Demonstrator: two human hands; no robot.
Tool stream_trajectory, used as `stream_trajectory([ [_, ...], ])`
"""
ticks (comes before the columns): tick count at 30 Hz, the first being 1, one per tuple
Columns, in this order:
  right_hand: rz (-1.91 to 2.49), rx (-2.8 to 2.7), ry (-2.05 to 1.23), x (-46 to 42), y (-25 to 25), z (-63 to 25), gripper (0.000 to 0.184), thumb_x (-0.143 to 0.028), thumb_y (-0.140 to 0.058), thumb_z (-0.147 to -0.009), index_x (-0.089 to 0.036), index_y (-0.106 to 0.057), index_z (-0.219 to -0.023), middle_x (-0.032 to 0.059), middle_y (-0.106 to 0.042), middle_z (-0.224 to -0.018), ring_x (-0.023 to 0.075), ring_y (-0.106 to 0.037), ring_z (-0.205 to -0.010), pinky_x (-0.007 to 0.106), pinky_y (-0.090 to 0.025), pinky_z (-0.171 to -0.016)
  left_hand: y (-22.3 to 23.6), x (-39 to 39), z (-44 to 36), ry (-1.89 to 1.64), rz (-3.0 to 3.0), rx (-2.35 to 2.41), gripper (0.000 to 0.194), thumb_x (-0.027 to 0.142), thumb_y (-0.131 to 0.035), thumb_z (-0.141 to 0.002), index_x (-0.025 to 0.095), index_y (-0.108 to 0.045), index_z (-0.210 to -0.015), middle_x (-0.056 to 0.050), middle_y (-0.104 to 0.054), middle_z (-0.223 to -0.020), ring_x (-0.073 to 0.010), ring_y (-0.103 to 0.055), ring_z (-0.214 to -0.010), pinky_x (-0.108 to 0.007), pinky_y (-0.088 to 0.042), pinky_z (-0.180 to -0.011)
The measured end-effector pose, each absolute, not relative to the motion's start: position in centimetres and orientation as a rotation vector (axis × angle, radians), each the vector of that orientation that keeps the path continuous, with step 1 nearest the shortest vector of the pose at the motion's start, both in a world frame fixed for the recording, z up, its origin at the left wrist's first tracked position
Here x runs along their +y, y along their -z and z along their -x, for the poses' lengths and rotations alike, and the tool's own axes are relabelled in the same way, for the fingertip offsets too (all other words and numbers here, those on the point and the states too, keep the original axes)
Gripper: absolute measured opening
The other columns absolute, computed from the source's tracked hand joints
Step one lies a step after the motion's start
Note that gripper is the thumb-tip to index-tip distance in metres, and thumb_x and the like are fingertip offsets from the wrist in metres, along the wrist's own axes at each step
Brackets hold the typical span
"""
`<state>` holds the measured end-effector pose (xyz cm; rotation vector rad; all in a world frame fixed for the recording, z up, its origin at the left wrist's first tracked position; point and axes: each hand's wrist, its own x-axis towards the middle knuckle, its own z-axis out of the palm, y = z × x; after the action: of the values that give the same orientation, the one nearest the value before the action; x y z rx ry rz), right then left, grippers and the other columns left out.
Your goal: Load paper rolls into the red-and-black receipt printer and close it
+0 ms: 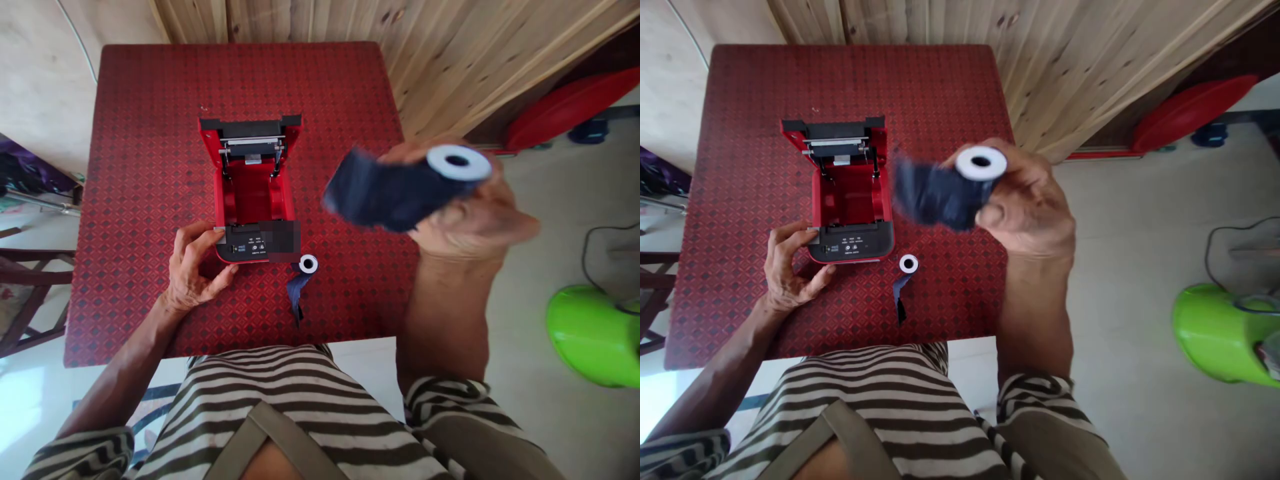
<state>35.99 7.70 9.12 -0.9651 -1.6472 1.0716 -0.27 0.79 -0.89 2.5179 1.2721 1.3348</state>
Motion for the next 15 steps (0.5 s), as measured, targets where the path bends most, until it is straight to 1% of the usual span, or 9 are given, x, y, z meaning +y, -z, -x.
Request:
stream_trajectory([
  [1, 0.896, -1.761, -1.174, 7.2, -10.6, -35.4, 0.068, -0.092, -0.075, -0.074, -0.031, -0.08, -0.103, 0.0004, -0.083, -0.104, 0.0236, -0.077, -0.09, 0.046, -0.057, -0.079, 0.9, 0.8, 0.3, -1.331, -2.52, 1.28, 0.067, 0.048, -0.082, -0.091, 0.026, -0.056, -0.149, -0.012, -0.071, -0.128, -0.0283, -0.073, -0.115, -0.045, -0.065, -0.097],
  [2, 0.868, -1.885, -1.231, 6.8, -11.7, -34.6, 0.064, -0.088, -0.075, -0.079, -0.029, -0.08, -0.104, 0.0014, -0.083, -0.103, 0.0234, -0.077, -0.09, 0.046, -0.059, -0.081, 0.9, 0.8, 0.3, -1.323, -2.523, 1.29, 0.067, 0.049, -0.081, -0.092, 0.026, -0.056, -0.149, -0.012, -0.071, -0.128, -0.0284, -0.073, -0.115, -0.045, -0.065, -0.097],
  [3, 0.863, -2.025, -1.238, 6.7, -12.3, -33.4, 0.055, -0.079, -0.076, -0.086, -0.028, -0.081, -0.107, 0.0027, -0.083, -0.105, 0.0235, -0.077, -0.093, 0.046, -0.061, -0.086, 0.9, 0.8, 0.3, -1.315, -2.525, 1.3, 0.066, 0.049, -0.08, -0.092, 0.026, -0.055, -0.149, -0.012, -0.071, -0.128, -0.0284, -0.073, -0.115, -0.045, -0.065, -0.097],
  [4, 0.881, -2.159, -1.178, 6.8, -12.5, -32.1, 0.043, -0.066, -0.076, -0.094, -0.027, -0.081, -0.111, 0.004, -0.083, -0.109, 0.0239, -0.077, -0.098, 0.046, -0.061, -0.093, 0.9, 0.8, 0.3, -1.307, -2.525, 1.305, 0.066, 0.049, -0.08, -0.092, 0.026, -0.055, -0.149, -0.012, -0.071, -0.128, -0.0282, -0.073, -0.115, -0.045, -0.066, -0.096],
  [5, 0.914, -2.271, -1.052, 7.0, -12.4, -30.6, 0.031, -0.05, -0.075, -0.1, -0.025, -0.08, -0.116, 0.0052, -0.082, -0.113, 0.0243, -0.076, -0.105, 0.047, -0.06, -0.099, 0.9, 0.7, 0.3, -1.302, -2.523, 1.306, 0.066, 0.05, -0.079, -0.093, 0.027, -0.054, -0.149, -0.012, -0.07, -0.128, -0.028, -0.073, -0.115, -0.045, -0.066, -0.095],
  [6, 0.954, -2.356, -0.896, 7.2, -11.9, -29.1, 0.022, -0.035, -0.073, -0.102, -0.023, -0.079, -0.119, 0.0064, -0.081, -0.117, 0.025, -0.075, -0.111, 0.048, -0.058, -0.105, 0.9, 0.7, 0.3, -1.298, -2.52, 1.304, 0.067, 0.05, -0.079, -0.093, 0.027, -0.053, -0.15, -0.012, -0.07, -0.128, -0.0277, -0.073, -0.115, -0.044, -0.067, -0.094],
  [8, 1.037, -2.454, -0.621, 7.7, -10.5, -26.4, 0.019, -0.015, -0.071, -0.1, -0.019, -0.078, -0.117, 0.008, -0.079, -0.118, 0.0261, -0.072, -0.117, 0.047, -0.056, -0.11, 0.8, 0.7, 0.3, -1.294, -2.516, 1.296, 0.067, 0.05, -0.079, -0.093, 0.028, -0.053, -0.151, -0.011, -0.07, -0.128, -0.0273, -0.073, -0.116, -0.044, -0.067, -0.094],
  [11, 1.179, -2.54, -0.38, 8.1, -8.5, -23.9, 0.02, -0.003, -0.068, -0.097, -0.017, -0.077, -0.107, 0.0101, -0.079, -0.109, 0.0274, -0.071, -0.114, 0.045, -0.057, -0.108, 0.9, 0.6, 0.3, -1.29, -2.514, 1.302, 0.067, 0.05, -0.079, -0.094, 0.027, -0.053, -0.151, -0.011, -0.069, -0.129, -0.027, -0.073, -0.116, -0.044, -0.067, -0.094],
  [15, 1.29, -2.585, -0.23, 8.3, -7.7, -23.0, 0.022, 0.001, -0.066, -0.093, -0.017, -0.078, -0.098, 0.0116, -0.079, -0.1, 0.0285, -0.071, -0.105, 0.042, -0.06, -0.095, 1.1, 0.5, 0.4, -1.275, -2.505, 1.334, 0.063, 0.052, -0.077, -0.095, 0.026, -0.055, -0.147, -0.011, -0.069, -0.129, -0.0269, -0.074, -0.115, -0.044, -0.067, -0.094],
])
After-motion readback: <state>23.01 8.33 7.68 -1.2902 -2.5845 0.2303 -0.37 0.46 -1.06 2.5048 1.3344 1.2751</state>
